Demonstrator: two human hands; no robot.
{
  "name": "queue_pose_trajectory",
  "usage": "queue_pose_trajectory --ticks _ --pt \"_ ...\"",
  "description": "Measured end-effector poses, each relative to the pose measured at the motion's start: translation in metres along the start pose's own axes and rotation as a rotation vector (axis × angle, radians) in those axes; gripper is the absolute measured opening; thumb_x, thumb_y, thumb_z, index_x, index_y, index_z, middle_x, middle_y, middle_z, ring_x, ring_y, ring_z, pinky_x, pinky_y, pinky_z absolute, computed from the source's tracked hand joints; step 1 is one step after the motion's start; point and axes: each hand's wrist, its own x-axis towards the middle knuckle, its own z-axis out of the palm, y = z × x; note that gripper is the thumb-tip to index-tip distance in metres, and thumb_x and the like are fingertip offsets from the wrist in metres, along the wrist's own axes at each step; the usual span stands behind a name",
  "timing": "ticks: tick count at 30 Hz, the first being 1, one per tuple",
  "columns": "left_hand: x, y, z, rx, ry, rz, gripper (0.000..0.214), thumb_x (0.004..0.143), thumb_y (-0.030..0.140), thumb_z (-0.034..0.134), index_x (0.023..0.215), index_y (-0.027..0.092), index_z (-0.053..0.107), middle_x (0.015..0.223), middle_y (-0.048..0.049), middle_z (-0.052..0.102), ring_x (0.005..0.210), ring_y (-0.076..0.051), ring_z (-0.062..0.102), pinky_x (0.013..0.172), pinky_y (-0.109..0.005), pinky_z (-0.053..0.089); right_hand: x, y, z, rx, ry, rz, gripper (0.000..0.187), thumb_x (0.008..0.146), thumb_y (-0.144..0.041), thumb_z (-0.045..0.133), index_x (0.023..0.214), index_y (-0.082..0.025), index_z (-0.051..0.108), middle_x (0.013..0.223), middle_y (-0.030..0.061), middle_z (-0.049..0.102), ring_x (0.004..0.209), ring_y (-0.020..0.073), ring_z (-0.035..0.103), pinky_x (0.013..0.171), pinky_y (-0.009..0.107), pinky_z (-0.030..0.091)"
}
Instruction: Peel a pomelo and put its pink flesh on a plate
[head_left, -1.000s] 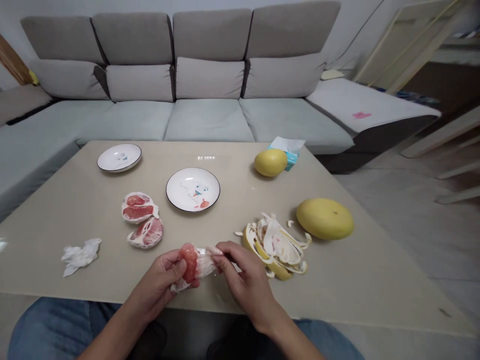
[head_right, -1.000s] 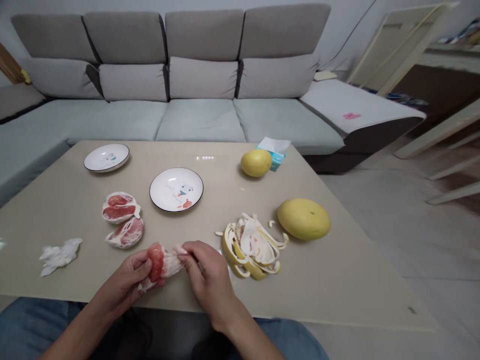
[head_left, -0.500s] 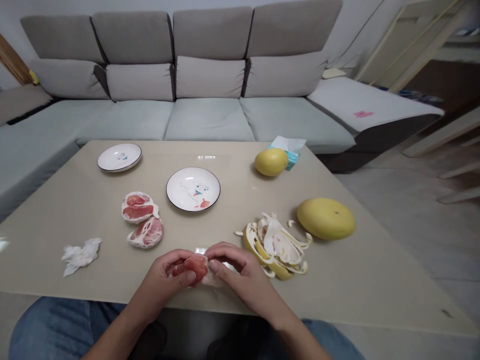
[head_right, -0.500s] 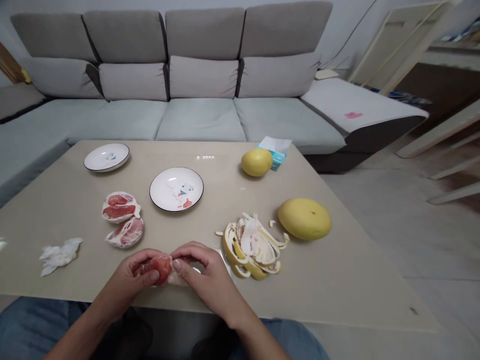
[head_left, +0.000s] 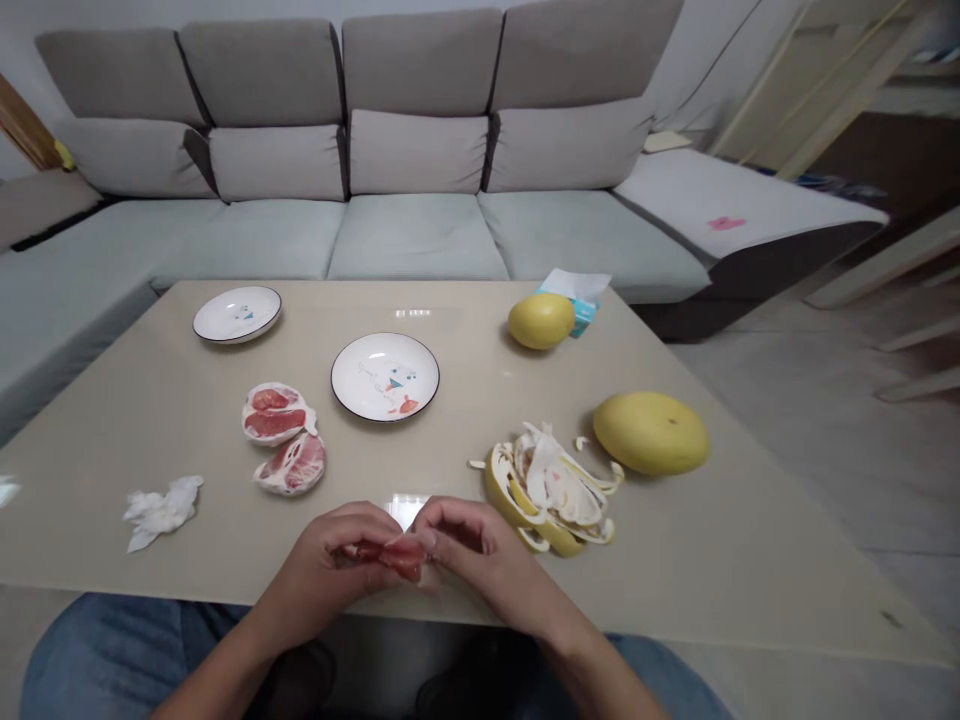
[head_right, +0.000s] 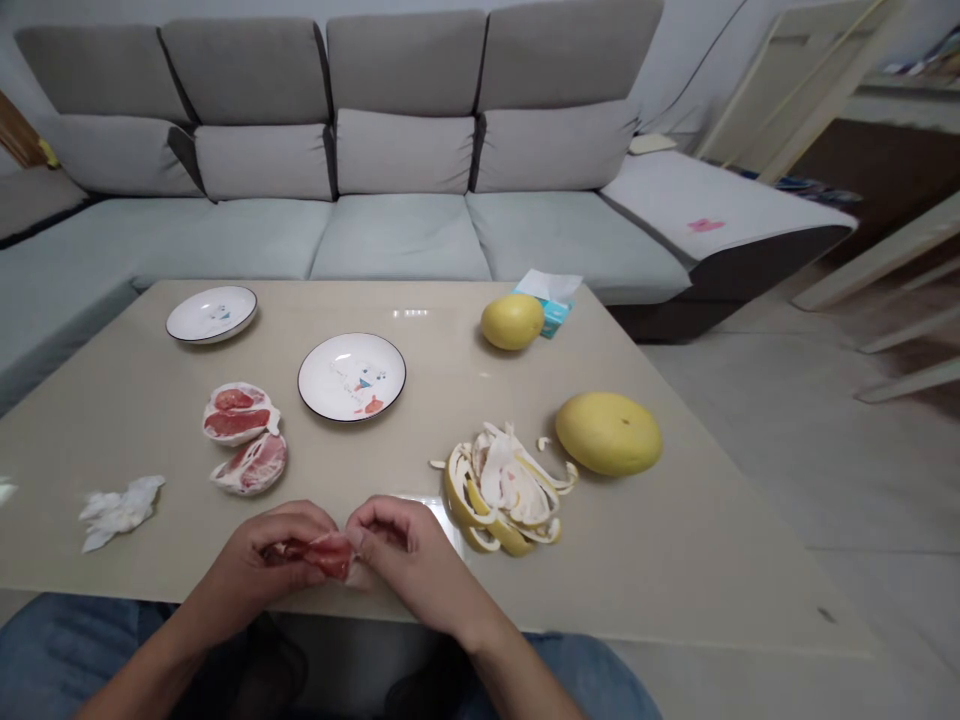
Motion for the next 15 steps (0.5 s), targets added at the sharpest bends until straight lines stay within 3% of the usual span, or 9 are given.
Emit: queue_pose_trajectory --ticks 3,9,15 --pt "-0.0013 0.0026 -0.0024 0.137 -0.007 0.07 0.014 0.078 0.027 0.078 0.091 0.024 0.079 0.091 -0.0082 0.071 0.084 -0.021 0.066 0.072 -0.027 0.051 0.0005 -0.0009 -0.0028 0.059 -0.07 0.063 0.034 0.085 -0.051 0.065 0.078 -0.018 0.064 0.071 -0.0004 0.062 0.067 0.0142 0.056 0.065 0.026 0.043" --pt "-0.0022 0.0058 -0.0038 0.288 0.068 0.012 0.017 0.078 0.032 0.077 0.092 0.024 0.072 0.093 -0.0055 0.072 0.084 -0.021 0.066 0.073 -0.026 0.05 -0.0019 -0.0064 -0.0034 -0.206 -0.017 -0.088 0.021 0.086 -0.041 0.067 0.093 -0.021 0.074 0.089 0.0032 0.067 0.085 0.0177 0.059 0.079 0.029 0.045" --pt "-0.004 0.0023 -0.0041 0.331 0.097 0.048 0.02 0.075 0.03 0.079 0.093 0.024 0.072 0.09 -0.0047 0.073 0.082 -0.021 0.066 0.073 -0.026 0.05 -0.0004 0.0006 -0.001 -0.148 -0.009 -0.113 0.022 0.088 -0.041 0.066 0.084 -0.021 0.072 0.085 0.003 0.065 0.083 0.0173 0.059 0.077 0.029 0.045"
